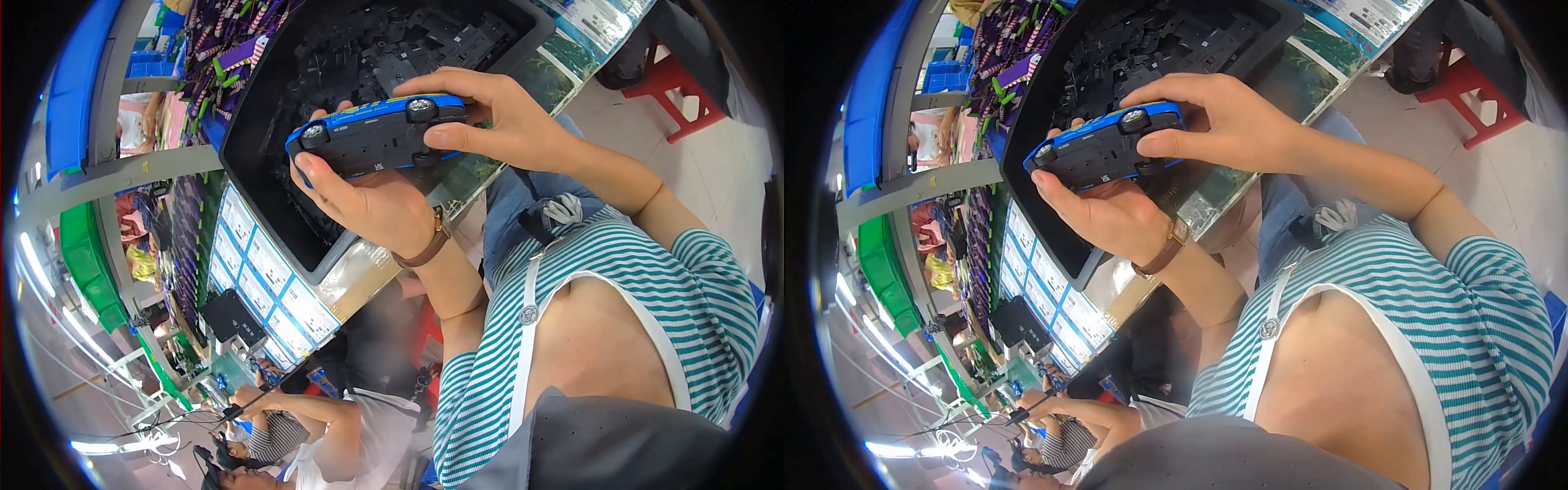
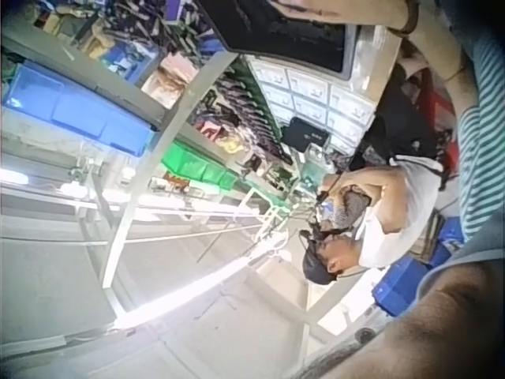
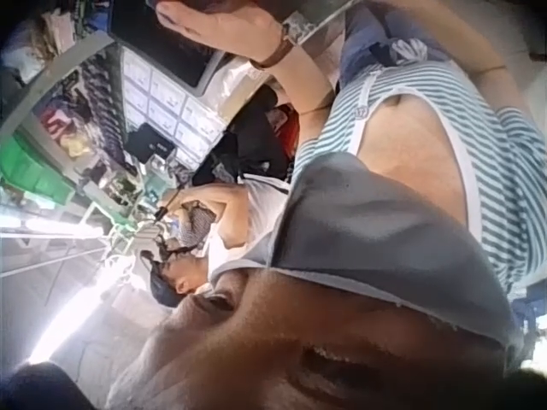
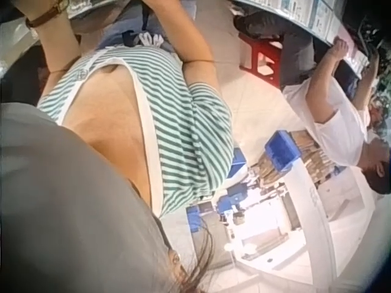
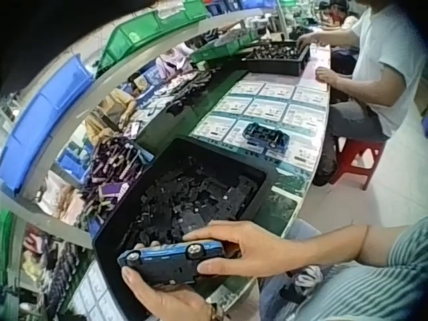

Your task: The person assembles toy cars by attaching chassis plates from a tray onto toy car bodies by hand and setting the cars on the table, then reaches into a cloth sack beneath the desk.

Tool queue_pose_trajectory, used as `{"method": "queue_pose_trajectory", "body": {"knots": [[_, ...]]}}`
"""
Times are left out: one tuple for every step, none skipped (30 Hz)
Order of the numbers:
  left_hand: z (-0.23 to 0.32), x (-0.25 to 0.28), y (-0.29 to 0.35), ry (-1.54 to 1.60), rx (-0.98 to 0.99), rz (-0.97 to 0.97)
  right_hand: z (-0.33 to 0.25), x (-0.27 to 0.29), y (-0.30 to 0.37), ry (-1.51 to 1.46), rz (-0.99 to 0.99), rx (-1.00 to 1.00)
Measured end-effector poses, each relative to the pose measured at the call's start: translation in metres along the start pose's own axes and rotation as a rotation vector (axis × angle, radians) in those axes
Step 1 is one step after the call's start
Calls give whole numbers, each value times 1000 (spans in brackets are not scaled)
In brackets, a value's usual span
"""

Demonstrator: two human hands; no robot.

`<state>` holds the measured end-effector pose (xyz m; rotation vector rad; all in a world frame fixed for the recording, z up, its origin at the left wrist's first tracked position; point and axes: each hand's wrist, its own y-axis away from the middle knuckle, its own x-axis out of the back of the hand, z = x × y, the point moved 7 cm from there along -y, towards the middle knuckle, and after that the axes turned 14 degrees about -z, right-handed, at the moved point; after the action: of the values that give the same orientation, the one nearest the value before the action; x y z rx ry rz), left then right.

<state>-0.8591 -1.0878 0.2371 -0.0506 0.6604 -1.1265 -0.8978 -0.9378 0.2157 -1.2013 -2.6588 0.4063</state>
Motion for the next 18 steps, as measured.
{"method": "queue_pose_trajectory", "body": {"knots": [[-3,0,-1,-13,26,-23,-1,1,1,1,3,-3],[-3,0,1,-11,29,-24,-3,2,3,30,16,-24],[-8,-2,2,57,61,-24,-4,5,3,60,29,-44],[-13,-4,4,126,92,-24,-7,7,3,62,31,-45],[-15,-6,8,128,94,-25,-2,7,3,-107,12,-118],[-18,-10,12,116,119,-40,4,5,4,-277,-5,-188],[-20,-13,16,105,145,-56,4,4,4,-276,0,-189],[-22,-16,19,93,172,-72,2,5,3,-220,8,-161],[-22,-13,21,35,146,-65,0,6,3,-163,13,-135],[-24,-9,20,37,150,-68,2,8,5,-162,18,-137],[-26,-3,16,34,169,-56,2,11,5,-206,33,-90],[-23,4,14,26,175,-35,1,11,3,-253,33,-37],[-16,2,11,39,133,-32,0,16,3,-272,104,81],[-13,7,9,34,124,-28,-3,26,4,-245,139,88],[-9,18,6,23,111,-23,-6,32,2,-224,152,81],[-5,25,5,9,101,-20,-8,40,2,-205,169,74],[0,31,3,-8,81,-7,-12,46,3,-189,167,78],[12,43,1,0,50,15,-25,43,2,-351,240,-101]]}}
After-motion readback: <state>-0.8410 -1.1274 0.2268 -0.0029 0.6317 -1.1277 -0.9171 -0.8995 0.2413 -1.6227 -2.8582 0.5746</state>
